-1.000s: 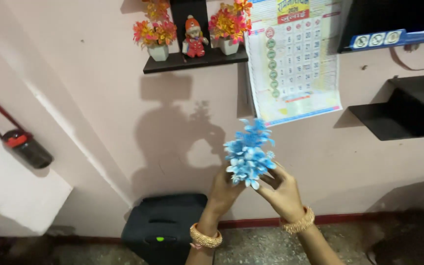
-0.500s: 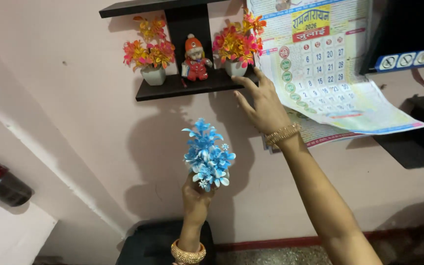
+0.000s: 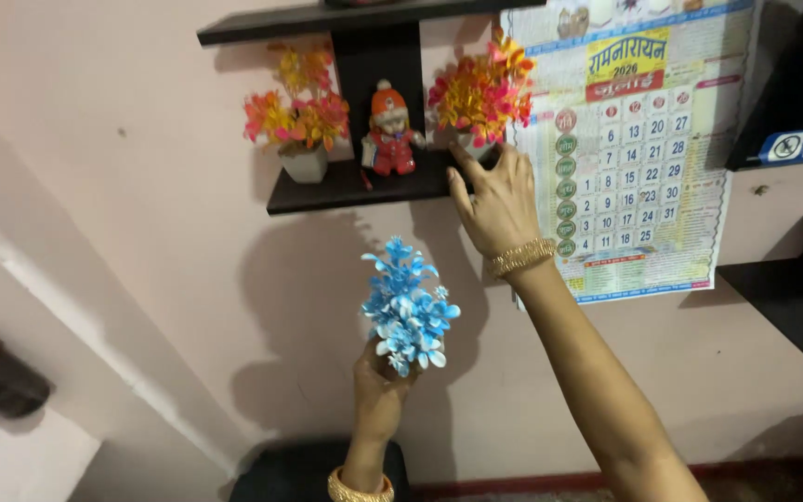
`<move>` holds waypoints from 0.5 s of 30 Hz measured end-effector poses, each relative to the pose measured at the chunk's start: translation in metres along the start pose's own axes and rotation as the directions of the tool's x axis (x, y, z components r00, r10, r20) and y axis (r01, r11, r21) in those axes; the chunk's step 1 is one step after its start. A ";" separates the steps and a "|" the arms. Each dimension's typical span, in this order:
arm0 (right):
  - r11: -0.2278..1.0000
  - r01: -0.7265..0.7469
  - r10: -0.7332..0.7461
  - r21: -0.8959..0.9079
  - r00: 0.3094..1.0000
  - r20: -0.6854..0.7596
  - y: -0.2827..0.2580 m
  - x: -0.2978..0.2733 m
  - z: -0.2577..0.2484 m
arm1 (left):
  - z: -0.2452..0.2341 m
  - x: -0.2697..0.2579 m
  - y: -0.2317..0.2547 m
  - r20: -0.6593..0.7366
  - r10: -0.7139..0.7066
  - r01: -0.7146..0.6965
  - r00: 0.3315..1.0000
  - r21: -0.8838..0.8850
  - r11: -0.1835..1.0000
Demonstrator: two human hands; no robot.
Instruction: Organize figurines and artificial flowers on a wall-mounted shelf and pray.
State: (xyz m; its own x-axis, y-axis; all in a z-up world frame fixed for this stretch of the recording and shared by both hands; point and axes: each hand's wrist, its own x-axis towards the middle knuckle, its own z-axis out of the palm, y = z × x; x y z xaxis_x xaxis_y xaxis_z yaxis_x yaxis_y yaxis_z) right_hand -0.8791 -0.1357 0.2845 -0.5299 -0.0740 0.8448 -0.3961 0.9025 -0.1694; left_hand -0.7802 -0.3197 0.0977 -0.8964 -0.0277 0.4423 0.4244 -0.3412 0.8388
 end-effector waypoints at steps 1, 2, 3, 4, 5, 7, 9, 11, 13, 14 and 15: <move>1.000 -0.002 0.002 -0.006 1.000 -0.017 -0.001 -0.001 -0.002 | 0.000 0.007 0.003 0.015 0.010 -0.010 1.000 0.000 1.000; 0.998 0.046 -0.048 -0.049 0.999 -0.026 -0.003 -0.006 -0.006 | 0.001 0.009 0.007 0.041 -0.045 0.050 0.998 -0.122 0.991; 0.991 0.094 -0.098 -0.093 0.995 -0.033 -0.004 -0.010 -0.009 | 0.002 0.010 0.010 0.074 -0.098 0.113 0.992 -0.240 0.964; 0.991 0.093 -0.097 -0.100 0.994 -0.045 -0.016 -0.022 -0.024 | -0.002 0.014 0.006 0.086 -0.090 0.108 0.992 -0.241 0.964; 0.996 0.074 -0.070 0.059 0.995 -0.064 -0.027 -0.034 -0.038 | -0.006 0.017 0.001 0.113 -0.057 0.087 0.992 -0.284 0.955; 0.976 0.062 -0.045 0.209 0.995 -0.086 -0.039 -0.063 -0.061 | -0.008 0.021 0.005 0.146 -0.017 0.065 0.989 -0.331 0.941; 0.893 -0.049 -0.047 0.446 0.979 0.201 -0.037 -0.091 -0.077 | -0.003 0.029 0.023 0.182 0.046 0.004 0.982 -0.268 0.963; 0.858 -0.084 -0.081 0.507 0.952 0.295 -0.033 -0.105 -0.081 | 0.009 0.048 0.041 0.205 0.106 -0.055 0.973 -0.241 0.969; 0.819 -0.146 -0.114 0.555 0.907 0.406 -0.036 -0.108 -0.087 | 0.021 0.057 0.056 0.218 0.145 -0.097 0.965 -0.215 0.972; 0.806 -0.116 -0.130 0.581 0.922 0.364 -0.043 -0.105 -0.091 | 0.025 0.059 0.061 0.209 0.156 -0.126 0.965 -0.151 0.980; 0.792 -0.085 -0.146 0.605 0.936 0.321 -0.051 -0.103 -0.095 | 0.030 0.060 0.067 0.200 0.169 -0.155 0.965 -0.086 0.984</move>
State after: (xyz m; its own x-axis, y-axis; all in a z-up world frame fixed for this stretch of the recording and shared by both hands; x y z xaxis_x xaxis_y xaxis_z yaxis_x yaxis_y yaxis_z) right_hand -0.7330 -0.1333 0.2546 -0.6791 -0.3372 0.6520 -0.7225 0.4639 -0.5126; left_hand -0.8023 -0.3164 0.1898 -0.7680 0.1033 0.6321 0.5452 -0.4124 0.7299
